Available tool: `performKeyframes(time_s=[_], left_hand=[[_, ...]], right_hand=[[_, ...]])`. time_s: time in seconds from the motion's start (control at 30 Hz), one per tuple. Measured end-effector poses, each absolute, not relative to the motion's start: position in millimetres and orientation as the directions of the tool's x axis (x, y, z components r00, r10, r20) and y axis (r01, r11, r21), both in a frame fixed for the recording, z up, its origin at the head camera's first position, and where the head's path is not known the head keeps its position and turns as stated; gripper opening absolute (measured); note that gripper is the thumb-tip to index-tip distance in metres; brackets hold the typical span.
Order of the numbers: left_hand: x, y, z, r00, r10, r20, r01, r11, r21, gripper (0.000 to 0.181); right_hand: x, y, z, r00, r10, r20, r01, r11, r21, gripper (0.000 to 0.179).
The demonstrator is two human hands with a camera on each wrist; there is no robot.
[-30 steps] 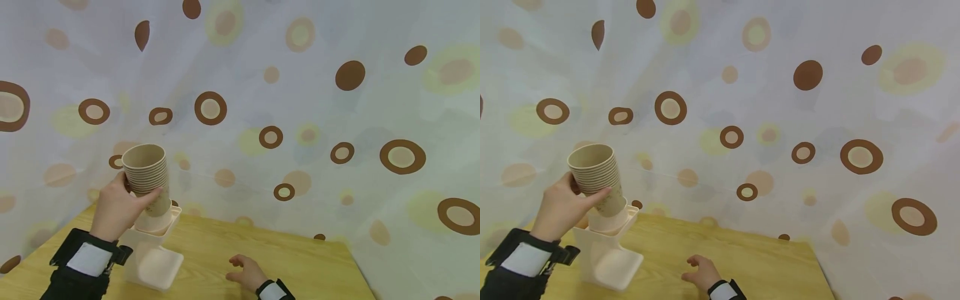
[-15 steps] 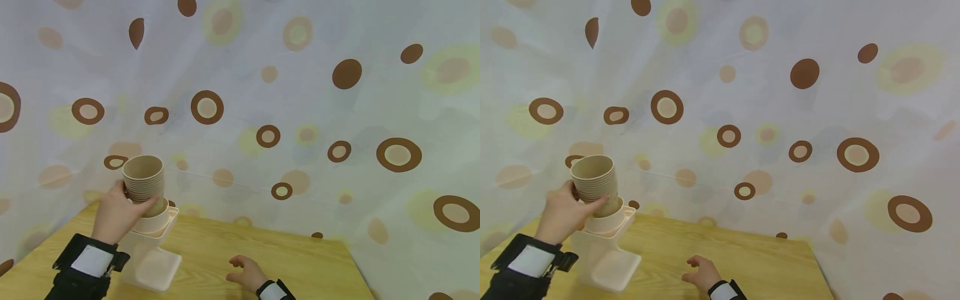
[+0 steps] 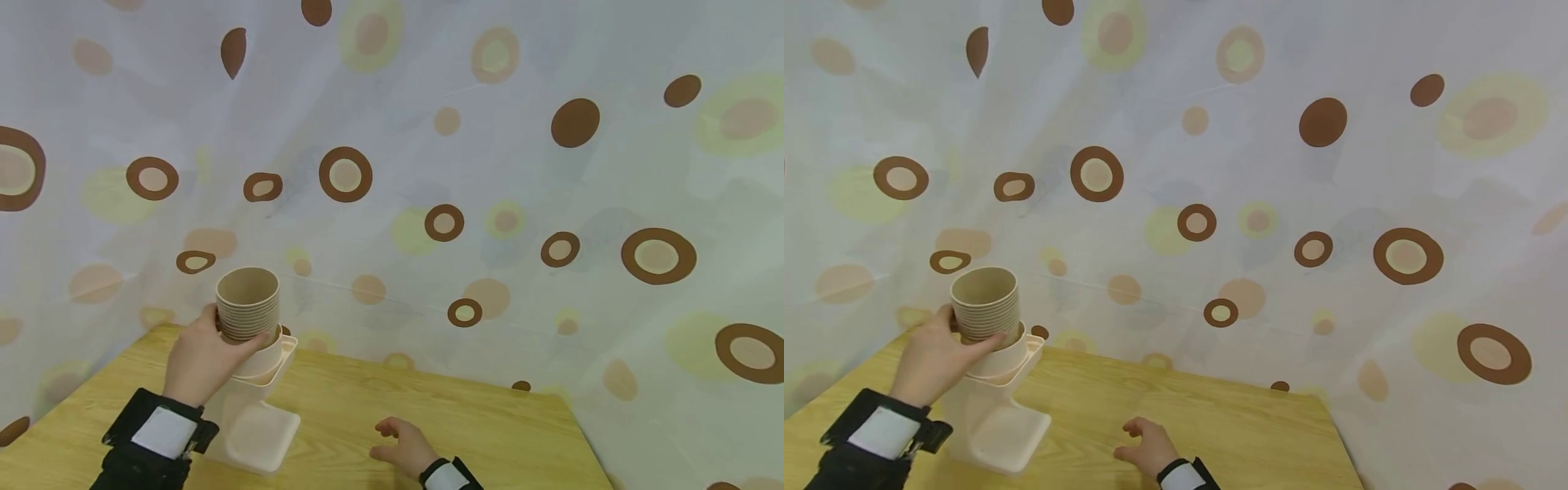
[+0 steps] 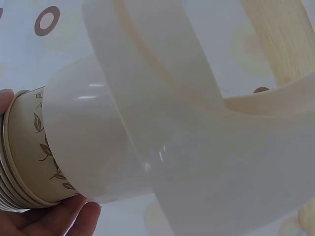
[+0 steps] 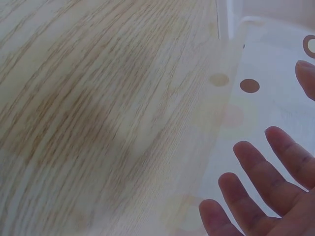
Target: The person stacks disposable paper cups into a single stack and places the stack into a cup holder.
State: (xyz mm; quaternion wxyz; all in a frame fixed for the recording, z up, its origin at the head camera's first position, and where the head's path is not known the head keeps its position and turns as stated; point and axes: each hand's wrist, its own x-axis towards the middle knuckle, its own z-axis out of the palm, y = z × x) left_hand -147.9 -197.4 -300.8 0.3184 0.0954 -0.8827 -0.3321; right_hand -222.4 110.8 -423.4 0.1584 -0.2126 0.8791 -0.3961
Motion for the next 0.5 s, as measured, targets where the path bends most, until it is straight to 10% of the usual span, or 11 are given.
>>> performKeyframes(time_s=[0.5], left_hand=[[-148.5, -195.8, -311.1, -0.724, -0.38, 0.575, 0.027, 0.818, 0.574, 0.07]], right_hand=[[-220.9, 110.4, -423.2, -0.86, -0.494, -0.125, -0.229, 0.593, -0.772, 0.037]])
